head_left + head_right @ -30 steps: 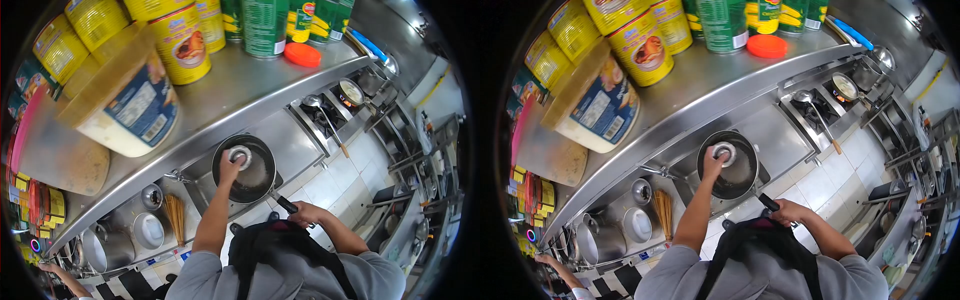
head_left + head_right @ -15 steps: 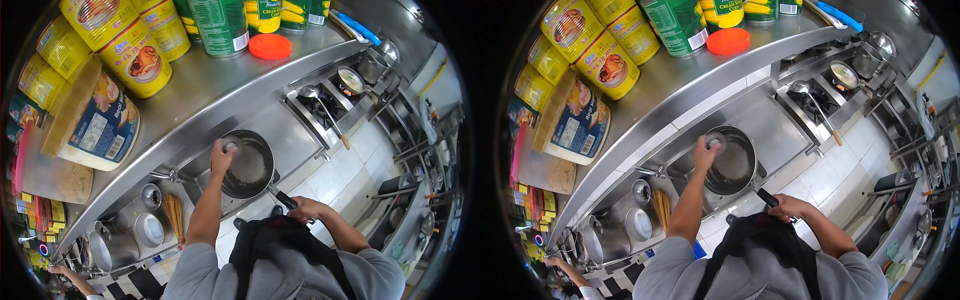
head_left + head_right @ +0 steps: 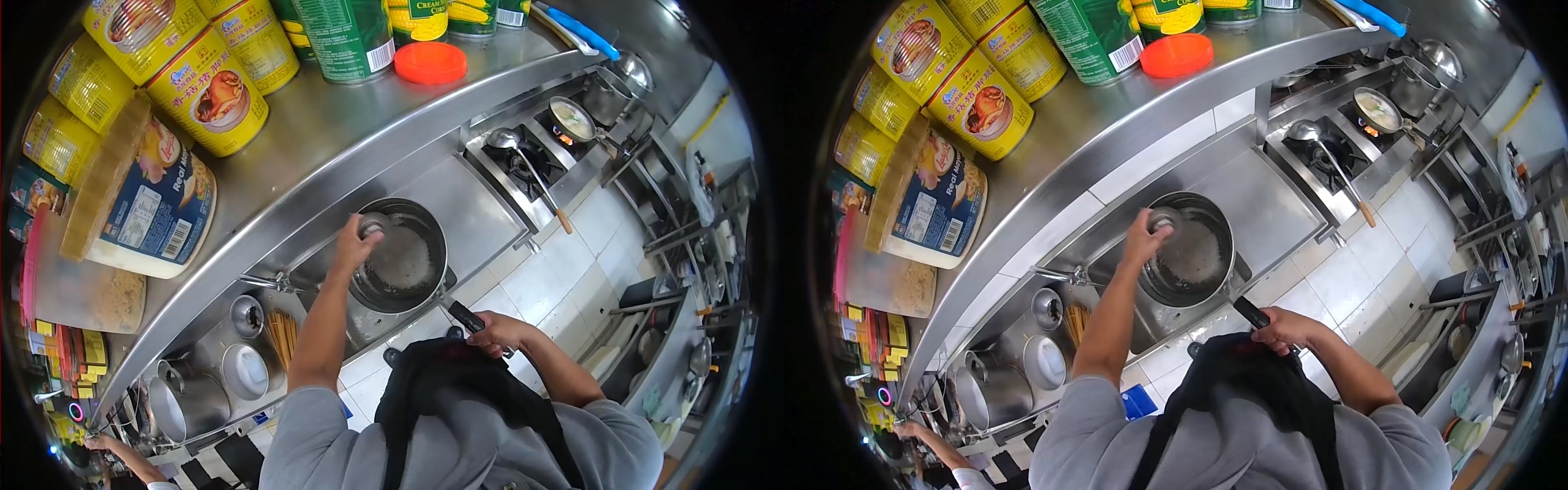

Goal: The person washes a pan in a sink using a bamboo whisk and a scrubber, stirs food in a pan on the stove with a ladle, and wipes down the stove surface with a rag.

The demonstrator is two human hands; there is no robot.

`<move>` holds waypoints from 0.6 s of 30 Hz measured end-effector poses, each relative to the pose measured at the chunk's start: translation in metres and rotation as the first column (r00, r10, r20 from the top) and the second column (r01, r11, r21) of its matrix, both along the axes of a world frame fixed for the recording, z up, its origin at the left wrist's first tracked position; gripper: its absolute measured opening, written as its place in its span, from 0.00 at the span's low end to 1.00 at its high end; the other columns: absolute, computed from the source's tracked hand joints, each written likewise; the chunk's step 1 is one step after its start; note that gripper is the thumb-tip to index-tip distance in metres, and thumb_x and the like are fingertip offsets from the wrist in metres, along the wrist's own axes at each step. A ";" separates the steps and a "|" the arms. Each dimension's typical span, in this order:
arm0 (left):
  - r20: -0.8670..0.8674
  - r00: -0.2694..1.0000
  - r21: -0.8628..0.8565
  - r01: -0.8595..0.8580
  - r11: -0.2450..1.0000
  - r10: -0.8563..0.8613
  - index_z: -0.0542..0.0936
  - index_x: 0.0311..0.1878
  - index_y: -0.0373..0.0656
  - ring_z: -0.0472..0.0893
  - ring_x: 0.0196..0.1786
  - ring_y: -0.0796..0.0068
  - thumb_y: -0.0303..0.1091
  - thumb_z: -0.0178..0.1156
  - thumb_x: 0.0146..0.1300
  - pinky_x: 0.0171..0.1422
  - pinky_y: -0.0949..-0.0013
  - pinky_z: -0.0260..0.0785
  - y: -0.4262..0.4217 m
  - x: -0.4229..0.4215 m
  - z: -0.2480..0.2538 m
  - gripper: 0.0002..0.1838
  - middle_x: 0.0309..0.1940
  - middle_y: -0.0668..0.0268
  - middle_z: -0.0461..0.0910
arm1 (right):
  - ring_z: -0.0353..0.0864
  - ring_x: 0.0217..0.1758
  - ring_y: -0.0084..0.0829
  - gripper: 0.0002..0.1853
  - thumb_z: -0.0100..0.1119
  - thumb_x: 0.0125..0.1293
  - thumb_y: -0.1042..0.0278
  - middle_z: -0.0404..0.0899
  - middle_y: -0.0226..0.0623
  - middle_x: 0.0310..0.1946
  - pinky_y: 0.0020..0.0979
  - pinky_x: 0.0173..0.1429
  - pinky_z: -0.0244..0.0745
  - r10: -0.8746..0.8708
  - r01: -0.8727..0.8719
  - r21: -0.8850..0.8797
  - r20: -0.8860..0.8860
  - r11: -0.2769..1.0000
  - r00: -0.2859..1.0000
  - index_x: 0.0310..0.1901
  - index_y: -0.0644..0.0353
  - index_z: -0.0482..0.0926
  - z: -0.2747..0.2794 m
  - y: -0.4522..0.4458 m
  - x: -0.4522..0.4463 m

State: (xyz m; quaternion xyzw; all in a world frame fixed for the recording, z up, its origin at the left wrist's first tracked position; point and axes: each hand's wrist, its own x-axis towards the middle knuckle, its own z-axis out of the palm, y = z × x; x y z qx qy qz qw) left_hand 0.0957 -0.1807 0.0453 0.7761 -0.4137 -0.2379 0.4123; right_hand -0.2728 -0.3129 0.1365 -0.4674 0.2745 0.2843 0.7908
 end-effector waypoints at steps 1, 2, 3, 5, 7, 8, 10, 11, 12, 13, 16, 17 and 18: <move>0.027 0.999 -0.005 -0.031 1.000 0.031 0.78 0.54 0.44 0.85 0.48 0.60 0.39 0.76 0.49 0.54 0.60 0.76 -0.003 -0.008 0.002 0.28 0.44 0.56 0.85 | 0.61 0.15 0.17 0.10 0.60 0.65 0.74 0.62 0.23 0.17 0.25 0.18 0.59 -0.002 0.002 -0.004 -0.002 1.000 1.000 0.37 0.54 0.67 0.001 0.001 -0.002; 0.053 0.974 -0.037 0.221 0.975 -0.218 0.78 0.53 0.44 0.85 0.47 0.61 0.39 0.75 0.50 0.53 0.59 0.76 -0.005 -0.013 -0.005 0.27 0.44 0.55 0.85 | 0.61 0.15 0.17 0.10 0.61 0.65 0.74 0.62 0.23 0.17 0.25 0.18 0.59 0.010 -0.010 -0.007 0.010 1.000 1.000 0.37 0.54 0.67 0.003 0.000 -0.001; 0.054 0.975 -0.042 0.218 0.975 -0.215 0.78 0.53 0.44 0.85 0.47 0.61 0.39 0.75 0.50 0.53 0.59 0.76 -0.007 -0.009 0.000 0.27 0.44 0.55 0.85 | 0.61 0.15 0.17 0.10 0.61 0.65 0.74 0.62 0.23 0.17 0.25 0.18 0.59 0.022 -0.022 -0.006 0.021 1.000 1.000 0.37 0.53 0.67 0.004 0.001 0.000; 0.003 1.000 0.051 -0.023 0.998 0.023 0.78 0.55 0.42 0.84 0.51 0.60 0.40 0.76 0.50 0.57 0.58 0.74 -0.001 0.000 0.012 0.29 0.48 0.53 0.85 | 0.61 0.15 0.17 0.11 0.61 0.65 0.74 0.62 0.22 0.17 0.25 0.18 0.59 0.053 -0.053 -0.025 0.026 0.998 0.998 0.37 0.53 0.67 0.001 0.004 -0.001; -0.094 0.979 0.001 -0.181 0.984 0.180 0.77 0.55 0.41 0.82 0.55 0.63 0.41 0.76 0.51 0.61 0.60 0.71 0.003 0.005 0.003 0.30 0.49 0.56 0.83 | 0.62 0.15 0.17 0.11 0.61 0.65 0.74 0.62 0.23 0.17 0.25 0.18 0.60 0.016 -0.016 -0.007 -0.010 1.000 1.000 0.37 0.54 0.66 -0.002 0.006 -0.001; -0.024 0.998 0.029 0.063 0.998 -0.063 0.77 0.56 0.41 0.83 0.53 0.63 0.40 0.76 0.52 0.59 0.60 0.73 0.004 0.003 -0.019 0.29 0.49 0.55 0.84 | 0.62 0.15 0.17 0.11 0.61 0.65 0.74 0.62 0.23 0.17 0.25 0.18 0.60 0.014 -0.014 -0.010 -0.011 1.000 1.000 0.37 0.54 0.66 -0.001 0.006 -0.003; 0.055 0.927 0.107 0.364 0.925 -0.371 0.77 0.55 0.41 0.84 0.50 0.64 0.37 0.76 0.52 0.56 0.61 0.75 0.004 -0.002 -0.011 0.28 0.48 0.55 0.85 | 0.63 0.15 0.17 0.11 0.61 0.65 0.74 0.62 0.23 0.16 0.25 0.18 0.60 0.033 -0.032 -0.025 0.017 0.999 0.999 0.36 0.54 0.67 0.001 0.007 -0.002; 0.047 0.928 0.111 0.363 0.925 -0.370 0.77 0.55 0.41 0.84 0.50 0.64 0.37 0.76 0.52 0.56 0.61 0.75 0.009 -0.003 0.003 0.28 0.48 0.55 0.85 | 0.63 0.15 0.17 0.11 0.61 0.65 0.74 0.62 0.23 0.16 0.25 0.18 0.60 0.034 -0.034 -0.019 0.012 0.999 0.999 0.36 0.54 0.67 0.000 0.008 -0.004; -0.032 0.983 0.050 0.180 0.982 -0.179 0.77 0.56 0.41 0.84 0.52 0.64 0.37 0.76 0.52 0.59 0.61 0.73 0.013 0.003 0.014 0.28 0.48 0.54 0.85 | 0.63 0.15 0.17 0.10 0.61 0.65 0.74 0.62 0.22 0.16 0.25 0.18 0.60 0.047 -0.046 -0.036 0.019 0.998 0.999 0.36 0.54 0.67 -0.001 0.008 -0.003; -0.117 0.993 0.004 -0.013 1.000 0.014 0.77 0.57 0.41 0.83 0.54 0.63 0.37 0.76 0.52 0.61 0.61 0.71 0.013 0.008 0.022 0.29 0.49 0.53 0.84 | 0.63 0.15 0.17 0.10 0.61 0.65 0.74 0.61 0.22 0.16 0.25 0.18 0.60 0.058 -0.057 -0.056 0.028 0.997 0.998 0.36 0.54 0.67 -0.002 0.006 -0.002; 0.020 0.962 0.185 0.263 0.947 -0.271 0.78 0.56 0.41 0.84 0.53 0.63 0.36 0.76 0.51 0.60 0.63 0.73 0.013 0.001 0.010 0.28 0.49 0.54 0.84 | 0.62 0.14 0.17 0.11 0.61 0.65 0.74 0.62 0.23 0.16 0.25 0.17 0.60 0.018 -0.018 -0.021 0.020 1.000 1.000 0.37 0.55 0.66 0.002 0.005 -0.002; 0.097 0.853 0.227 0.483 0.846 -0.513 0.79 0.56 0.41 0.85 0.50 0.64 0.35 0.75 0.51 0.57 0.64 0.75 0.014 0.001 -0.001 0.28 0.49 0.55 0.85 | 0.61 0.14 0.17 0.11 0.61 0.65 0.74 0.62 0.23 0.16 0.25 0.17 0.60 0.010 -0.010 -0.015 0.027 1.000 1.000 0.38 0.55 0.66 0.004 0.004 -0.001; 0.141 0.888 0.179 0.412 0.893 -0.438 0.79 0.56 0.41 0.84 0.51 0.62 0.36 0.76 0.50 0.58 0.63 0.76 0.017 0.012 -0.015 0.29 0.51 0.54 0.83 | 0.61 0.14 0.17 0.12 0.62 0.65 0.74 0.62 0.23 0.16 0.25 0.17 0.60 0.009 -0.009 -0.013 0.025 1.000 1.000 0.38 0.55 0.66 0.003 0.004 -0.001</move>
